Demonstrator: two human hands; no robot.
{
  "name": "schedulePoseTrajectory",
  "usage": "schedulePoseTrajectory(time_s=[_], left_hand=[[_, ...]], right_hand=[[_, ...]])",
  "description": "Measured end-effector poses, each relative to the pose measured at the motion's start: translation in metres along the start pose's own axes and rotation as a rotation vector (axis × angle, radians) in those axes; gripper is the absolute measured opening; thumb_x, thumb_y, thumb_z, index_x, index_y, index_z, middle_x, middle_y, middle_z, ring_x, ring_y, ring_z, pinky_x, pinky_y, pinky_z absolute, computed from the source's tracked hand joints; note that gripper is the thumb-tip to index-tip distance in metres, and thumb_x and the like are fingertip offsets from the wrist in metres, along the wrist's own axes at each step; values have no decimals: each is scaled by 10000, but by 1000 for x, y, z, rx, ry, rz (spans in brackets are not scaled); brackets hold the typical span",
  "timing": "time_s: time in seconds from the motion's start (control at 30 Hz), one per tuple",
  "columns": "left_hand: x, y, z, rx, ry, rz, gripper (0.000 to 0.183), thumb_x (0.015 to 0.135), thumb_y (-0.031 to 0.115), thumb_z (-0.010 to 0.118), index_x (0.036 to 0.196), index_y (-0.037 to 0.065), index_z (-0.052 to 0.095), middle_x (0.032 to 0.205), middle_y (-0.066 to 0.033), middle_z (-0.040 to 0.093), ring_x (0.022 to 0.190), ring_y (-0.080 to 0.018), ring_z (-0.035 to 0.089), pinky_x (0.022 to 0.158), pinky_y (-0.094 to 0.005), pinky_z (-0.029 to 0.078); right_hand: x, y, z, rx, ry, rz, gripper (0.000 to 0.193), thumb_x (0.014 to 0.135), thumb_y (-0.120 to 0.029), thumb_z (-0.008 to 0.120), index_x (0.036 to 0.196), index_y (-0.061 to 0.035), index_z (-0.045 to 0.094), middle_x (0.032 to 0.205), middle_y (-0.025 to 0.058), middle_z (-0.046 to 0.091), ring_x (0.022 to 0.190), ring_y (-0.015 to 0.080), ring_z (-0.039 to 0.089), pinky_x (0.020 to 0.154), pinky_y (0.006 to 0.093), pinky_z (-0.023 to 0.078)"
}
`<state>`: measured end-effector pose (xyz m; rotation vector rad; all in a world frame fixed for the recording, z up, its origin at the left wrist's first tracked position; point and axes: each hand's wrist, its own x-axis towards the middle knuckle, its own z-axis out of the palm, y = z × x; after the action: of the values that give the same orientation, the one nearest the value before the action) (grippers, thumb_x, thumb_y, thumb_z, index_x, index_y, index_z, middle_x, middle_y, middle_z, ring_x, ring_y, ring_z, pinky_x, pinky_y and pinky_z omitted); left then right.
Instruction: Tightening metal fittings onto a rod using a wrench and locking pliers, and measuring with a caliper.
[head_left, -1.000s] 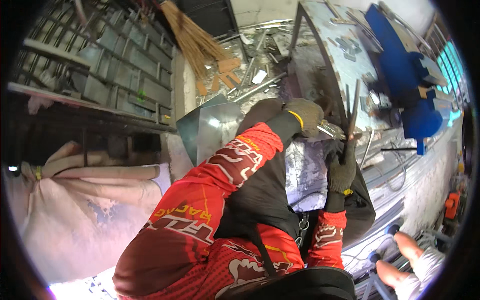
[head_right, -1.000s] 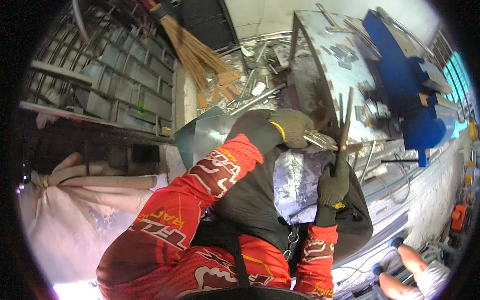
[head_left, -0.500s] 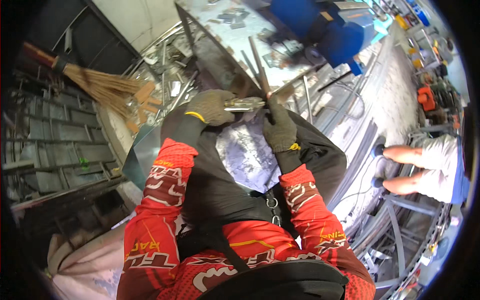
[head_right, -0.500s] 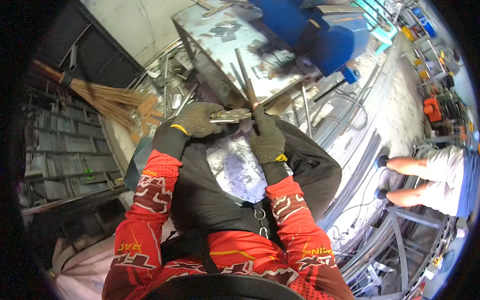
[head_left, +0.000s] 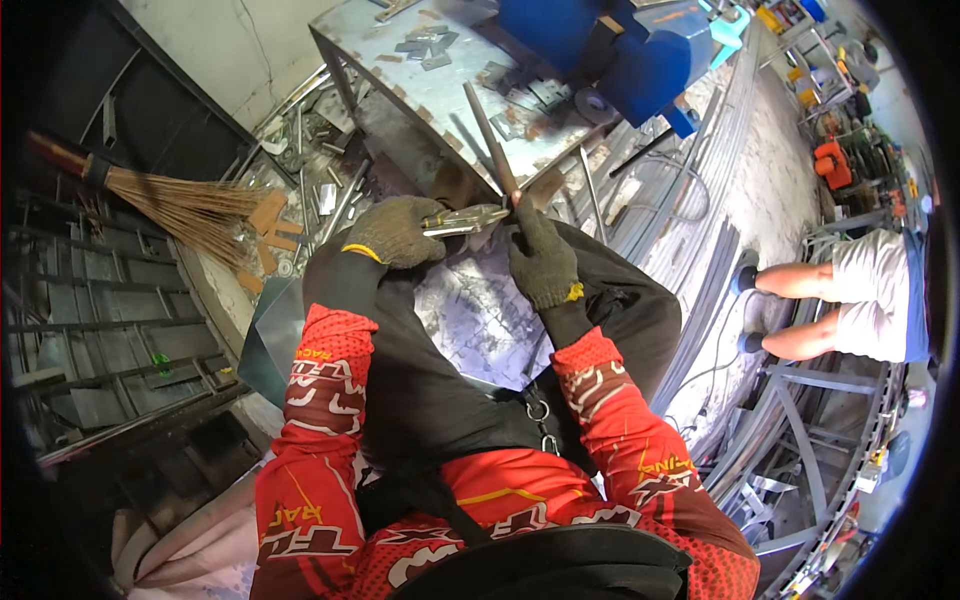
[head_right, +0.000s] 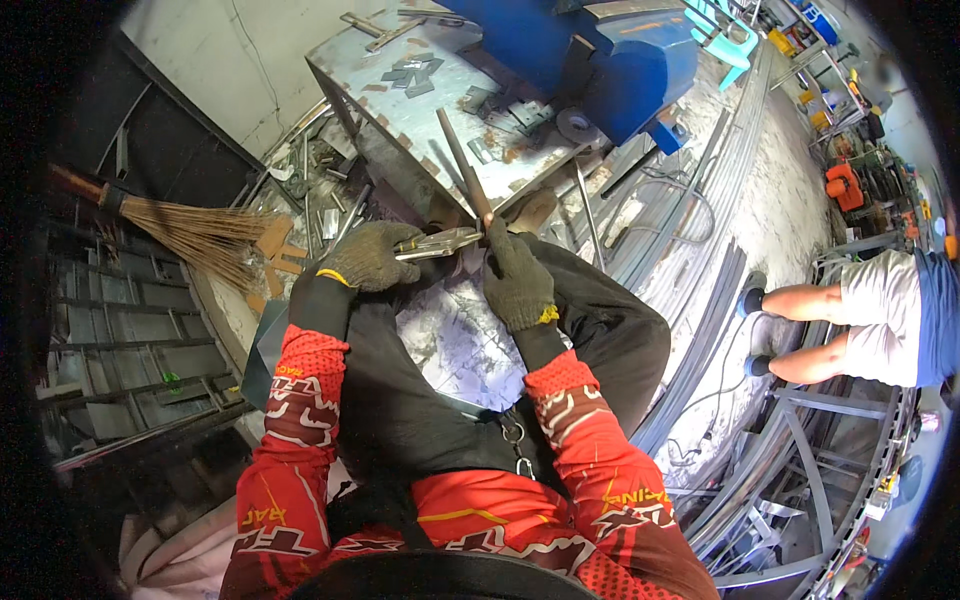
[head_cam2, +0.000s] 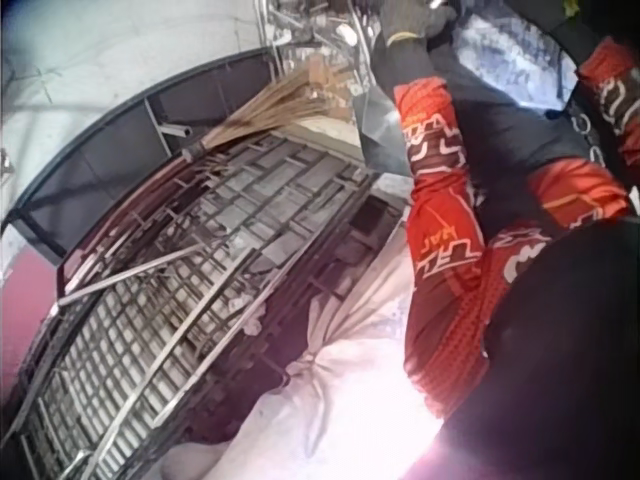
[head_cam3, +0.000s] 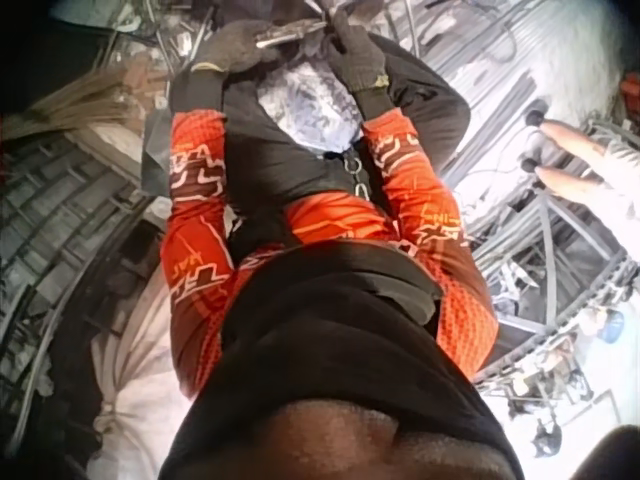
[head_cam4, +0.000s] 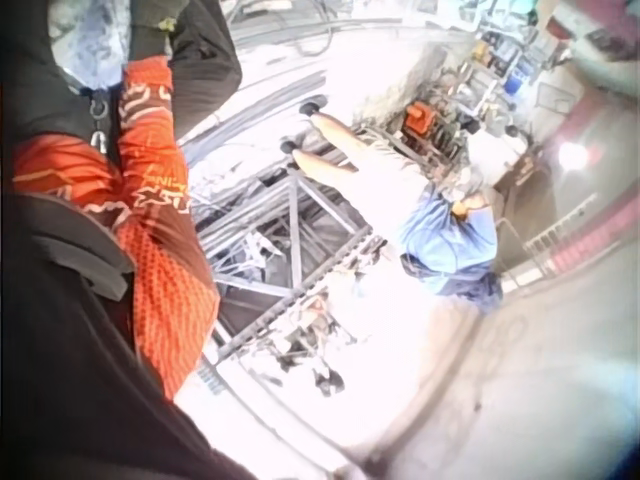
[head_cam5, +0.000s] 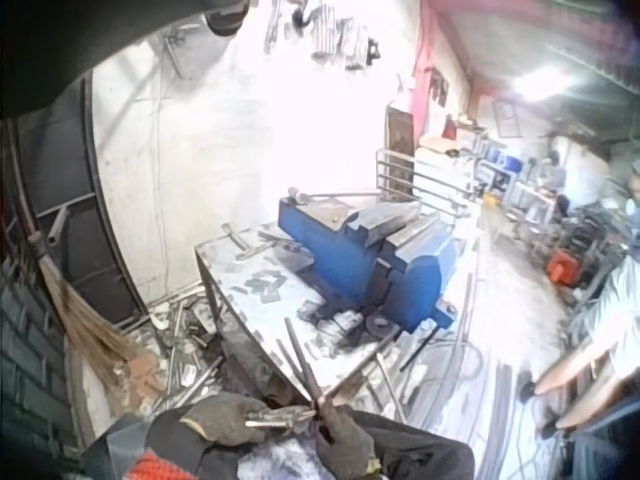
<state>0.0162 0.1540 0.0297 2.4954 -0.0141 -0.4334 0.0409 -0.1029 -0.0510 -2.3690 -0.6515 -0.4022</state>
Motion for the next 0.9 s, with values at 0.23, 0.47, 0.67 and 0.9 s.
schedulePoseTrajectory(time_s=[0.23,0.47,0.67,0.9], left_hand=[[-1,-7,-2,-50,-31,-23,513,710,350,783,1188,168,735,1117,-184,743,1063,-396,698,935,-485,551],[2,-10,2,-71,-38,-40,507,715,346,784,1183,156,738,1119,-188,742,1063,-386,702,937,-472,552],[-6,-3,-10,-39,-72,-47,594,745,329,844,1289,128,715,1190,-189,739,1102,-362,705,972,-432,547],[-2,3,-11,-60,-114,-94,637,732,319,851,1318,116,701,1252,-190,723,1150,-352,697,1010,-424,538]], right_hand=[[-74,-13,-56,106,-51,159,771,841,-83,700,1558,-248,469,993,137,670,859,370,688,731,484,553],[-4,-7,-10,11,-90,89,743,854,-104,689,1549,-252,473,985,141,677,876,366,693,732,473,559],[-24,-15,-32,-25,-152,48,784,842,-107,692,1568,-264,442,912,135,649,829,366,685,694,482,552],[-41,-12,-39,-85,-180,91,808,824,-64,666,1565,-299,447,868,116,627,772,348,669,666,472,548]])
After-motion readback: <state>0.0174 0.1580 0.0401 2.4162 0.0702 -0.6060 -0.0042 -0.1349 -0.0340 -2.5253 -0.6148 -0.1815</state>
